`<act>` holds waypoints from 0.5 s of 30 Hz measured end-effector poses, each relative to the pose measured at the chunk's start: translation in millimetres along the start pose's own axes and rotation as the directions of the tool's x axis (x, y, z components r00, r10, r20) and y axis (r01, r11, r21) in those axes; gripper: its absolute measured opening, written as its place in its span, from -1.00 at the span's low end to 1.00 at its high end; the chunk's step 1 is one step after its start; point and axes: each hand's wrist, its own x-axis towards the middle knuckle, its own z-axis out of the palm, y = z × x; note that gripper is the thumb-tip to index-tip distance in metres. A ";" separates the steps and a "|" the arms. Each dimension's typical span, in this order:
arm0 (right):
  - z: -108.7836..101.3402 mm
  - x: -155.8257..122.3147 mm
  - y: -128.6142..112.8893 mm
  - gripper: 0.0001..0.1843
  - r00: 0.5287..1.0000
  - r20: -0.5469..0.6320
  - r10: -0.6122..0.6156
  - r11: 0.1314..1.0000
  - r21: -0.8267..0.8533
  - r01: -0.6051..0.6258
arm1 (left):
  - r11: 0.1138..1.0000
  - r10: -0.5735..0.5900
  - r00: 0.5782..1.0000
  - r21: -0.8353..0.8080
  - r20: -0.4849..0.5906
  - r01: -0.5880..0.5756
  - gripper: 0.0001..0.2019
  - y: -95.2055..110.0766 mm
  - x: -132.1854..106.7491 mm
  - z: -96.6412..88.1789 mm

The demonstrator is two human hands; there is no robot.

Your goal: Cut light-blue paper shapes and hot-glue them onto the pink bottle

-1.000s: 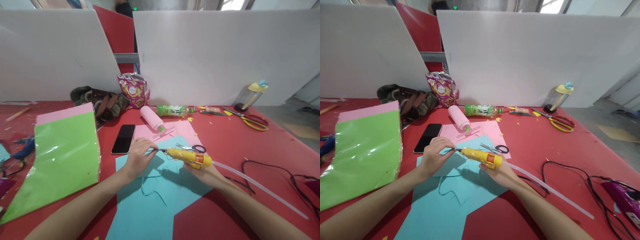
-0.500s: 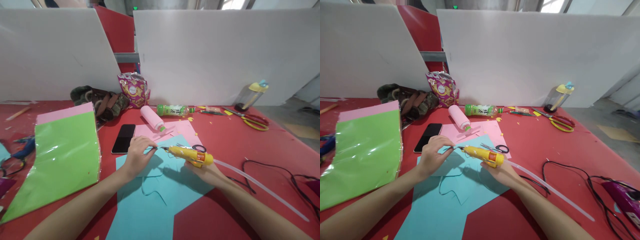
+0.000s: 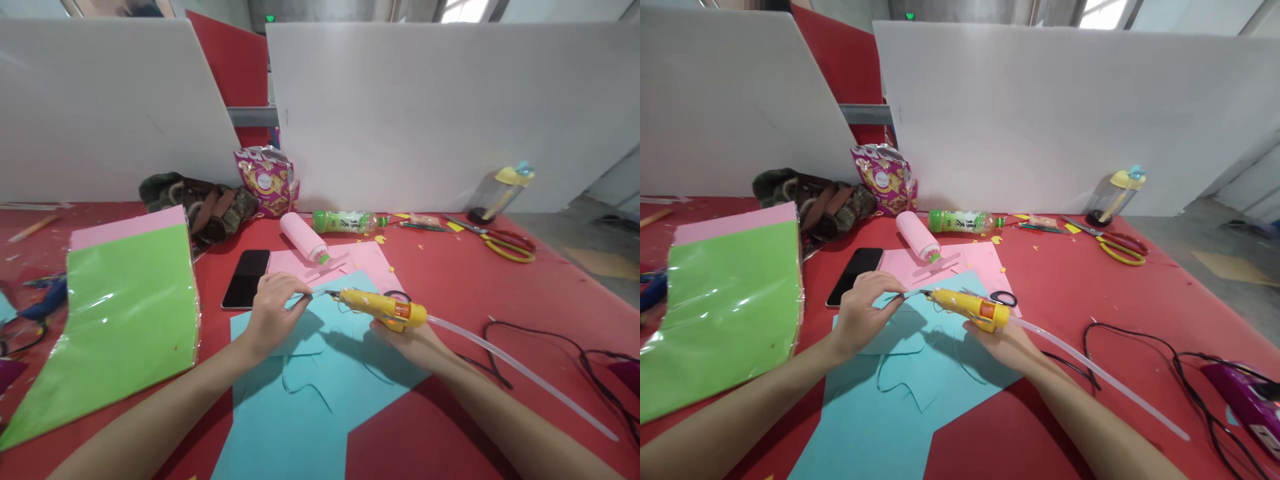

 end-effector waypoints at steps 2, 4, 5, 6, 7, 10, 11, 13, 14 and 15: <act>-0.8 0.5 0.2 -0.81 0.999 -0.003 0.032 0.999 -0.010 -0.032 | 1.000 0.000 1.000 -0.002 -0.003 0.000 -0.92 -0.1 0.0 -0.1; -1.4 1.2 0.3 -0.82 0.999 -0.005 0.043 0.999 -0.010 -0.043 | 1.000 0.000 1.000 -0.004 -0.008 0.000 -0.92 -0.3 0.0 -0.1; -1.8 1.7 0.3 -0.82 0.999 -0.008 0.040 0.999 -0.014 -0.040 | 1.000 -0.001 1.000 -0.005 -0.010 0.001 -0.92 -0.4 -0.1 -0.1; -2.0 2.1 0.2 -0.81 0.999 -0.008 0.037 0.999 -0.017 -0.037 | 1.000 -0.002 1.000 -0.004 -0.011 0.002 -0.92 -0.4 -0.2 -0.1; -2.3 2.4 -0.1 -0.80 0.999 -0.009 0.035 0.999 -0.017 -0.035 | 1.000 -0.002 1.000 -0.003 -0.013 0.002 -0.92 -0.4 -0.2 -0.2; -3.3 3.1 -1.3 -0.77 0.999 -0.010 0.042 0.999 -0.007 -0.042 | 1.000 -0.001 1.000 0.000 -0.010 0.001 -0.92 -0.3 -0.2 -0.4; -3.6 3.2 -1.6 -0.77 0.999 -0.011 0.048 0.999 -0.005 -0.048 | 1.000 0.000 1.000 -0.001 -0.010 0.000 -0.92 -0.4 -0.1 -0.5; -4.1 3.1 -1.6 -0.79 0.998 -0.015 0.057 0.998 0.002 -0.057 | 1.000 0.003 1.000 -0.003 -0.011 -0.003 -0.93 -0.6 0.0 -0.6; -4.2 3.1 -1.3 -0.80 0.998 -0.019 0.058 0.998 0.004 -0.058 | 1.000 0.003 1.000 -0.004 -0.014 -0.003 -0.93 -0.9 0.1 -0.7; -4.2 3.0 -0.8 -0.81 0.998 -0.024 0.058 0.998 -0.001 -0.058 | 1.000 0.003 1.000 -0.003 -0.017 -0.003 -0.93 -1.1 0.2 -0.8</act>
